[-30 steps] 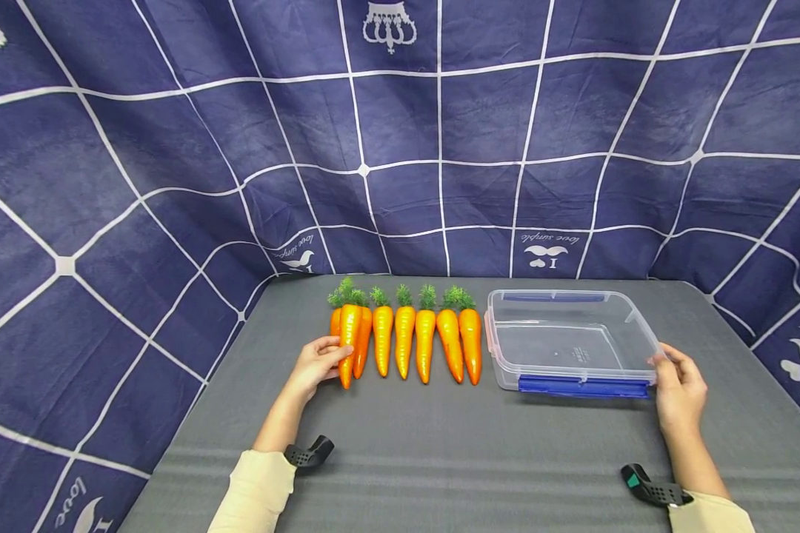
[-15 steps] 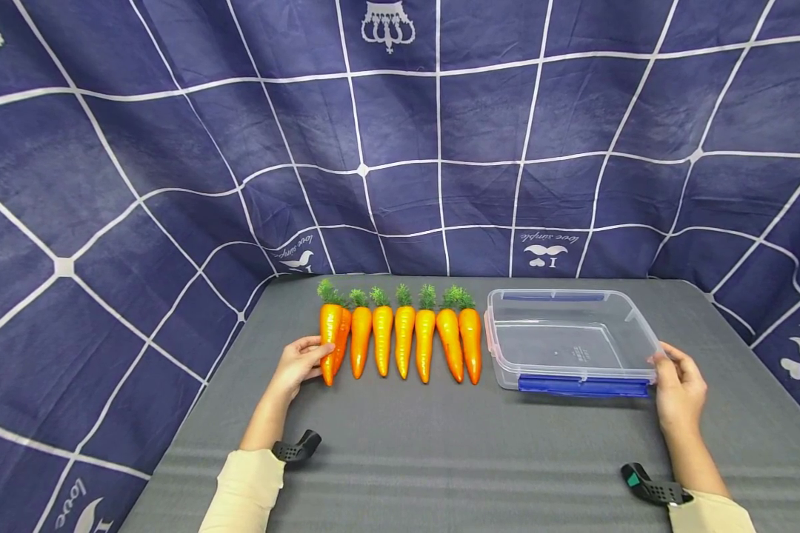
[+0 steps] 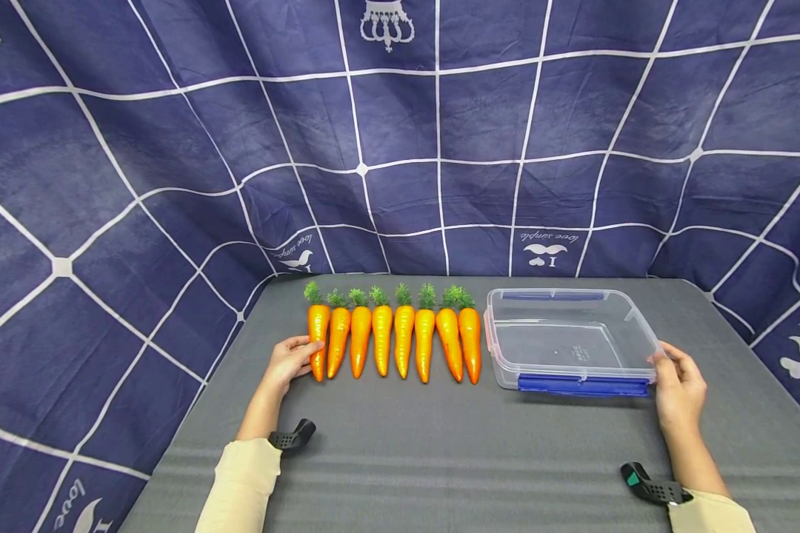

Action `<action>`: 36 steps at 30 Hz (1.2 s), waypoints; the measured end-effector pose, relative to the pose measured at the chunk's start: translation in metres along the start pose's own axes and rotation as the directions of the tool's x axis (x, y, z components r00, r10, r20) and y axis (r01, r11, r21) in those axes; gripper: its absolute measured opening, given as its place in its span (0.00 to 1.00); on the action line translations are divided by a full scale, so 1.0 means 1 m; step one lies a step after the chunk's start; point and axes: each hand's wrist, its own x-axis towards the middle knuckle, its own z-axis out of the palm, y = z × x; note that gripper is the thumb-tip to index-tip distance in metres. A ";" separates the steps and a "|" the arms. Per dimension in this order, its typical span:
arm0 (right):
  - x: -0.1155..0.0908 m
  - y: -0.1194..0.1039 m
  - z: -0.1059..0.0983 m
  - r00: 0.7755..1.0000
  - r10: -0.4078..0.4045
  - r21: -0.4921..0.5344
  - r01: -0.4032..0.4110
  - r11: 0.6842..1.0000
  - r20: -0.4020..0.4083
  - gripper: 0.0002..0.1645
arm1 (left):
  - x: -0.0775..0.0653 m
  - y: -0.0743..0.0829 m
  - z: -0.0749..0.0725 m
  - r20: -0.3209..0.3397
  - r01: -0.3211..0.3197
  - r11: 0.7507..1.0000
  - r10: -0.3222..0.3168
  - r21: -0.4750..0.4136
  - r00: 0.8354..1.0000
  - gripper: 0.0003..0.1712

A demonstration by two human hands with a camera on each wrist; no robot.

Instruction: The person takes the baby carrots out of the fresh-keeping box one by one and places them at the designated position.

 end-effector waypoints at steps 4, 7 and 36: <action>-0.001 -0.001 0.001 1.000 -0.008 -0.012 0.008 1.000 -0.003 0.18 | 0.005 -0.002 -0.002 -0.015 0.003 1.000 -0.003 0.025 1.000 0.32; -0.001 -0.002 0.001 1.000 -0.012 0.008 0.012 1.000 -0.006 0.18 | 0.008 -0.003 -0.003 -0.026 0.003 0.999 -0.002 0.039 1.000 0.32; -0.002 -0.003 0.001 1.000 0.019 0.025 -0.018 1.000 -0.009 0.18 | 0.018 0.013 0.010 -0.182 0.000 0.794 0.139 0.608 0.973 0.26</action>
